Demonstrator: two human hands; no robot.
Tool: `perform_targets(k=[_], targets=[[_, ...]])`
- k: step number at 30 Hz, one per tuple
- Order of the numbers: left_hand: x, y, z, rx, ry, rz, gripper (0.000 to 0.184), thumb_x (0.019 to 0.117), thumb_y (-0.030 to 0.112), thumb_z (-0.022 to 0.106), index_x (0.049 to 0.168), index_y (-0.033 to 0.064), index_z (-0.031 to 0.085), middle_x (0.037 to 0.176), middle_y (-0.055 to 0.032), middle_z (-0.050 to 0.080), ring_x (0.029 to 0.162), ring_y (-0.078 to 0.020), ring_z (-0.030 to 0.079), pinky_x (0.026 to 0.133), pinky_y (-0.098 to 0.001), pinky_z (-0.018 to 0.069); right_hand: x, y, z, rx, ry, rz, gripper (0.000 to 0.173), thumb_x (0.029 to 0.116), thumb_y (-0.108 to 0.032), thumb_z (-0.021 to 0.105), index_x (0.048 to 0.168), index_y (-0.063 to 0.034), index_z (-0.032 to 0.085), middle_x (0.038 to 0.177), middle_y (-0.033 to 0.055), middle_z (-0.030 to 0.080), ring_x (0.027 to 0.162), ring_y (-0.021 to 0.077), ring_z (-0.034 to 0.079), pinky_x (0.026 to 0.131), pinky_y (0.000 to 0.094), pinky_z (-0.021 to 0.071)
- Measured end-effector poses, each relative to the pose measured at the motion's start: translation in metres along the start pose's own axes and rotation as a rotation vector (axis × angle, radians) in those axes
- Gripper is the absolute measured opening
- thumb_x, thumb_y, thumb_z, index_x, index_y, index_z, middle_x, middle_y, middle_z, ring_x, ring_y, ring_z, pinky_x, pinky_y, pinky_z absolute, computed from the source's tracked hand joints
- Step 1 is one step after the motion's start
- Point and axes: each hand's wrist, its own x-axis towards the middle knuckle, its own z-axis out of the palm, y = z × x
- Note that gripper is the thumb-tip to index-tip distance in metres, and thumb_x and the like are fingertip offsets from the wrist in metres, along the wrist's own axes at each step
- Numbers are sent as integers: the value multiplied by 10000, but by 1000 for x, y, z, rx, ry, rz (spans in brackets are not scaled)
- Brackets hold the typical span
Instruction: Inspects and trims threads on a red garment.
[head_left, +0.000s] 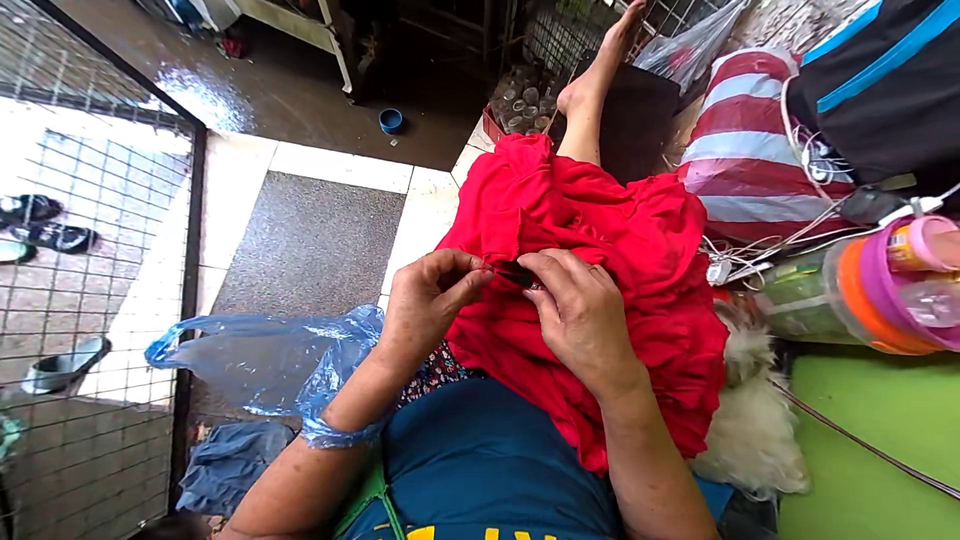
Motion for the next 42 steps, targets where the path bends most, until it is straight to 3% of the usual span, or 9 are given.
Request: perform_targets(k=[8,14,19,22,26,30,33,37,42], targets=[[-5,-4,1,16,-23,70,66,931,86,700,928,20,690,793,29,693,672,15,652,653,-158,569,1,-4,9,-73,62,-15,231,914,-12,652,1099,-78,775,1008,167,726,861,342,703,720,483,524],[-11,-8,-27,128,-12,-68,70,955,73,674,981,17,707,837,9,709,679,4,656,663,-181,574,5,5,4,131,97,127,227,942,-6,652,1164,13,690,1005,166,736,894,297,722,786,466,563],[-20,-24,1,273,-35,-7,138,924,59,706,1034,1,766,893,-111,722,757,-137,692,724,-311,595,13,3,-4,137,-8,220,458,907,-94,728,1331,-4,577,976,146,714,805,279,694,673,465,553],[-19,-33,13,314,13,131,143,897,46,721,1013,-18,775,854,-137,702,755,-171,688,722,-307,583,20,4,-9,49,-137,134,697,793,-207,860,1394,-1,574,1125,186,704,923,344,704,737,539,542],[-21,-40,14,335,26,236,98,894,38,700,945,-15,766,856,-135,707,755,-148,685,725,-247,575,26,8,-12,-11,-171,66,380,843,-64,796,1208,-17,704,1040,181,698,849,339,702,681,519,539],[-21,-25,1,180,-145,10,117,943,117,678,941,19,741,854,-47,674,736,-54,641,701,-220,555,43,6,-6,-56,-76,44,174,857,1,735,1027,32,714,921,202,696,782,360,697,643,520,527],[-22,-15,-8,-28,-219,-132,89,942,135,676,939,57,719,839,38,678,709,15,639,684,-173,562,61,12,-7,16,-12,43,221,877,-80,751,1070,27,730,969,193,728,839,337,717,702,503,555],[-21,-12,-8,-231,-202,-182,49,942,82,658,939,88,707,783,86,686,692,11,639,671,-173,556,53,2,-31,117,-41,115,423,946,-149,723,1318,4,594,1111,195,662,872,285,666,727,442,540],[-22,-16,-10,-320,-234,-155,67,927,80,663,911,113,719,860,79,693,753,-6,655,718,-187,574,-4,6,-45,266,-58,-12,245,913,-114,710,1132,-4,694,1021,101,710,907,150,680,799,321,569]])
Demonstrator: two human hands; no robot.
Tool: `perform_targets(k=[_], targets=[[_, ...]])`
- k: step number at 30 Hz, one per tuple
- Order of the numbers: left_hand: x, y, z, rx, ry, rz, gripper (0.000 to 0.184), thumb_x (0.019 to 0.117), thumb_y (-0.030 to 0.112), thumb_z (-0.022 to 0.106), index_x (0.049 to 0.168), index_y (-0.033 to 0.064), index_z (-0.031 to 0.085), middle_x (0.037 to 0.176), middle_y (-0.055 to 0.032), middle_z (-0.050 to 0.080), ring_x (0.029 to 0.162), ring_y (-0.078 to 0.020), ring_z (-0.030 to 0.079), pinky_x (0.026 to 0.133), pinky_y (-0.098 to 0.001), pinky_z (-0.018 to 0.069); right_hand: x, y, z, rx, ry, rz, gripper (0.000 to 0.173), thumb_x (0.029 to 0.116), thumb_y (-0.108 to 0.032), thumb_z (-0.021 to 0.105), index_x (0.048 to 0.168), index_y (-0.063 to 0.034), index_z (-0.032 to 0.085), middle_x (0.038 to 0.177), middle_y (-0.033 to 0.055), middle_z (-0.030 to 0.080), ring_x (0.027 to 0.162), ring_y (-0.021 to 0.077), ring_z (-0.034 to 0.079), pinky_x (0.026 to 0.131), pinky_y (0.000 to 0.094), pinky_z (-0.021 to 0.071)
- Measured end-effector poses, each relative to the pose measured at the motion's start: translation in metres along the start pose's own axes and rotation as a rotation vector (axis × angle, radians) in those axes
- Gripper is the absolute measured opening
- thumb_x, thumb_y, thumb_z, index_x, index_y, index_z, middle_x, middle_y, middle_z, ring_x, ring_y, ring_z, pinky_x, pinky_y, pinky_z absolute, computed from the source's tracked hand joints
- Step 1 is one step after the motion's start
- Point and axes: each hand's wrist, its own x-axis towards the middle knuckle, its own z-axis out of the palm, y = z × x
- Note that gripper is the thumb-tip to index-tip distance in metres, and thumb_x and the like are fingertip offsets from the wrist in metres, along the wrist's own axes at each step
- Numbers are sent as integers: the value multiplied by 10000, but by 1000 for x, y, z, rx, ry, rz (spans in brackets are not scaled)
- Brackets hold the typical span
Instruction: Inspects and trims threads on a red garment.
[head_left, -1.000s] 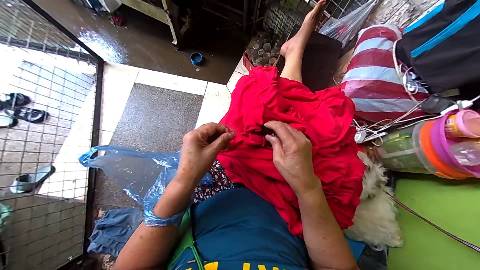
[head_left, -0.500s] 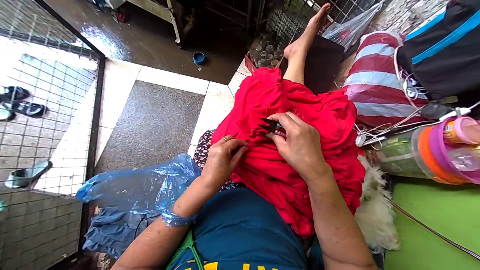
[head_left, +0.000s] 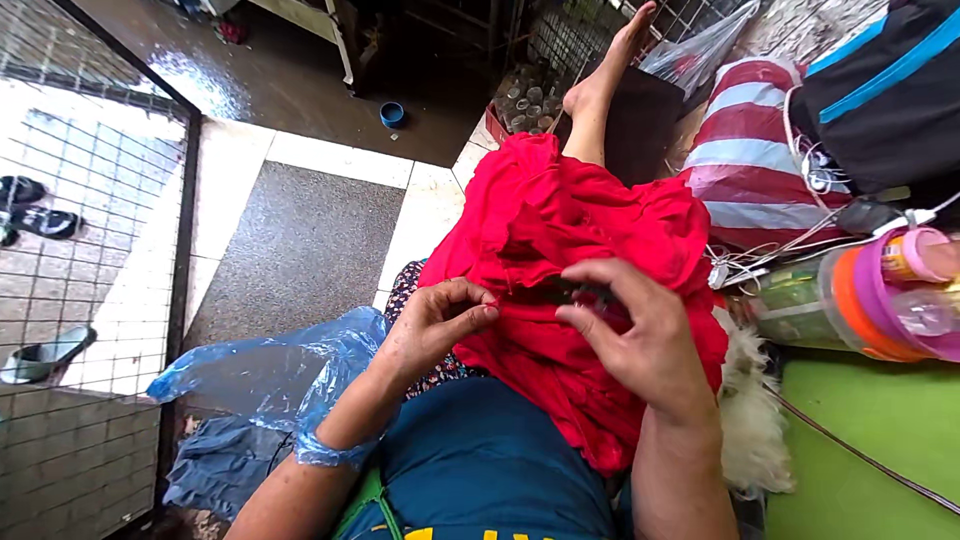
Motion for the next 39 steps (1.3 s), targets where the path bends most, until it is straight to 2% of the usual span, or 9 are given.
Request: perform_targets(k=[4,7,19,24,27,31,33,36,39], targets=[[-1,0,1,21,-29,61,47,915,107,691,889,121,727,946,69,688,835,-17,664,761,-195,581,-21,15,23,-153,15,-100,178,927,-127,700,1071,-36,753,1119,166,725,983,262,712,790,409,560],[-2,-1,3,58,-25,101,30,916,119,707,895,115,730,980,63,684,881,-17,664,786,-193,580,-18,16,33,-247,41,-127,179,945,-151,687,1086,-68,760,1113,192,708,893,293,706,728,419,551],[-4,-2,15,119,-27,118,76,938,119,683,920,63,732,882,59,677,775,11,655,734,-166,577,-13,14,52,-309,132,-157,143,946,-117,677,1042,-102,782,1046,189,702,723,273,650,625,392,479],[-5,0,2,154,-318,151,178,977,195,666,964,33,736,920,52,668,848,63,611,774,-120,523,-14,19,54,-260,173,-129,168,978,-139,638,1028,-73,785,911,123,710,739,231,661,650,369,496],[-6,2,-1,217,-431,158,220,986,220,651,943,19,731,897,18,673,834,70,604,768,-103,506,-6,12,43,-238,204,-88,266,885,-181,750,1107,-36,737,976,135,691,802,230,664,650,357,516],[-7,1,-3,230,-420,120,219,984,238,651,956,34,725,901,30,671,814,76,604,752,-100,508,18,1,25,-454,7,44,755,676,-148,901,1352,30,615,979,208,654,700,324,652,586,452,520],[-8,0,-4,220,-410,104,214,987,240,651,967,37,716,900,39,671,797,78,609,740,-100,518,29,2,18,-480,-179,77,532,724,-38,852,1223,40,684,936,213,676,706,364,675,620,517,539],[-9,-2,-6,200,-398,105,209,983,246,656,968,46,714,886,48,672,790,68,624,733,-110,533,45,3,3,-321,-146,-23,183,769,14,730,947,-32,733,782,117,676,654,285,671,535,467,504],[-7,-4,-4,183,-408,83,208,988,250,651,976,50,710,882,57,675,782,67,633,725,-118,545,76,-10,-30,-91,-86,73,174,843,3,679,1011,-22,719,844,118,700,737,247,672,635,478,526]])
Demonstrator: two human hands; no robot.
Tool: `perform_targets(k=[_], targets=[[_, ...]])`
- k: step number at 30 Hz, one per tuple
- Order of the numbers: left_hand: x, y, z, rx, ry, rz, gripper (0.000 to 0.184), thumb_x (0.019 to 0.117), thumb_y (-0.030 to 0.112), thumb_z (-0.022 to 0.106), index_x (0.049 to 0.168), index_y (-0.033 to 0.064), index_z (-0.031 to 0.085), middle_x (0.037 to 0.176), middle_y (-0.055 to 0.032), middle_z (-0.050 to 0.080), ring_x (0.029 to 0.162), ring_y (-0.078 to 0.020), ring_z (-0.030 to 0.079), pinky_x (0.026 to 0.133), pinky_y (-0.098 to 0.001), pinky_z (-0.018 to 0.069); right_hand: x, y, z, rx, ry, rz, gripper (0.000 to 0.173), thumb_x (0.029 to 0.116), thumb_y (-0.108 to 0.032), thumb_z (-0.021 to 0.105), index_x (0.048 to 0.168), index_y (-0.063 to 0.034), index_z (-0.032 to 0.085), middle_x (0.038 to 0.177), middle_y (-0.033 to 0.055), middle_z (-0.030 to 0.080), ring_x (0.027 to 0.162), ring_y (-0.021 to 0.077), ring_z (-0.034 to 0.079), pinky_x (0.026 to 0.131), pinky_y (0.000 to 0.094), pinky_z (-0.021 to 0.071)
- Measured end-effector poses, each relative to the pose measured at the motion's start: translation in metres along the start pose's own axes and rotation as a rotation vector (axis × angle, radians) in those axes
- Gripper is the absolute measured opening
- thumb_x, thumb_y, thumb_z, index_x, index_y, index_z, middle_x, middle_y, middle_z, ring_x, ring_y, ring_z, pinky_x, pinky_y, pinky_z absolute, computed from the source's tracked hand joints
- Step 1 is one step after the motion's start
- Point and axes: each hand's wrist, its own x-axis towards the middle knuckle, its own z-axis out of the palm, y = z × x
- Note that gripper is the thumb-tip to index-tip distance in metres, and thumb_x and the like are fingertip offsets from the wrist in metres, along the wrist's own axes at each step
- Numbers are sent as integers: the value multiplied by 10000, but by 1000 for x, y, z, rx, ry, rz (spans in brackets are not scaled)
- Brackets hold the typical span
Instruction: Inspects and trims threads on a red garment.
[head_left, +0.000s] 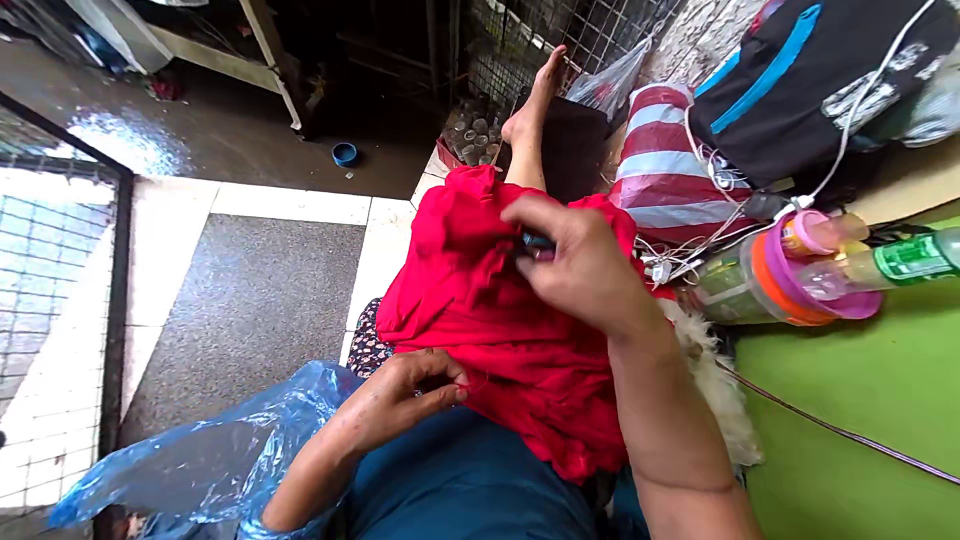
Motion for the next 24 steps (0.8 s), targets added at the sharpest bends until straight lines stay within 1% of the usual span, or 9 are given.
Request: perform_targets(k=[3,6,8,11,13,17,19,21,24], targets=[[5,1,6,-4,-5,-8,192,985,232,648,978,49,702,883,59,675,777,67,630,722,-117,541,53,15,-16,-80,156,102,209,932,-67,610,1107,5,699,946,131,713,817,223,655,765,433,522],[7,-1,9,6,27,-2,195,983,226,646,978,42,712,935,38,664,836,53,624,772,-130,539,92,47,-14,-168,165,296,411,986,-214,652,1323,19,612,1188,201,699,1111,341,673,967,550,510],[8,-5,9,13,66,-32,198,980,232,646,977,46,714,954,31,665,854,42,627,785,-143,540,87,64,-14,-206,151,392,496,992,-242,653,1412,2,556,1253,223,678,1167,393,654,962,614,499],[7,-13,8,27,90,-98,207,970,245,653,974,47,715,959,24,668,860,46,618,789,-141,527,45,103,-17,-178,259,472,423,1006,-185,618,1347,64,596,1283,288,650,1204,441,630,1028,615,479],[8,-15,8,54,65,-123,219,964,258,665,968,45,720,947,16,663,856,43,604,787,-139,510,10,133,-19,-178,318,648,415,1009,-180,608,1311,103,598,1270,340,628,1211,497,600,1022,655,452],[9,-7,4,124,-6,-110,230,953,240,681,946,14,721,901,-27,675,817,19,597,765,-152,494,-31,176,-19,-178,294,967,475,1050,-303,583,1179,151,637,1190,398,616,1173,549,574,991,701,400],[9,0,-2,159,-31,-104,233,956,240,680,938,11,717,872,-27,669,783,15,593,740,-152,493,-32,175,-17,-176,339,966,474,1039,-308,602,1166,147,646,1165,396,623,1144,542,584,975,697,407],[7,10,0,198,-86,-7,238,962,221,676,924,-10,723,864,-74,684,783,-47,620,747,-196,513,-26,154,-19,-199,449,875,458,1009,-233,613,1290,128,593,1247,397,589,1202,539,563,1011,679,416],[13,41,26,189,-276,238,189,942,147,669,862,-8,742,806,-110,701,759,-162,665,741,-304,539,-13,93,-12,-123,502,571,366,1028,-176,562,1273,93,596,1194,268,654,1075,306,650,949,432,508]])
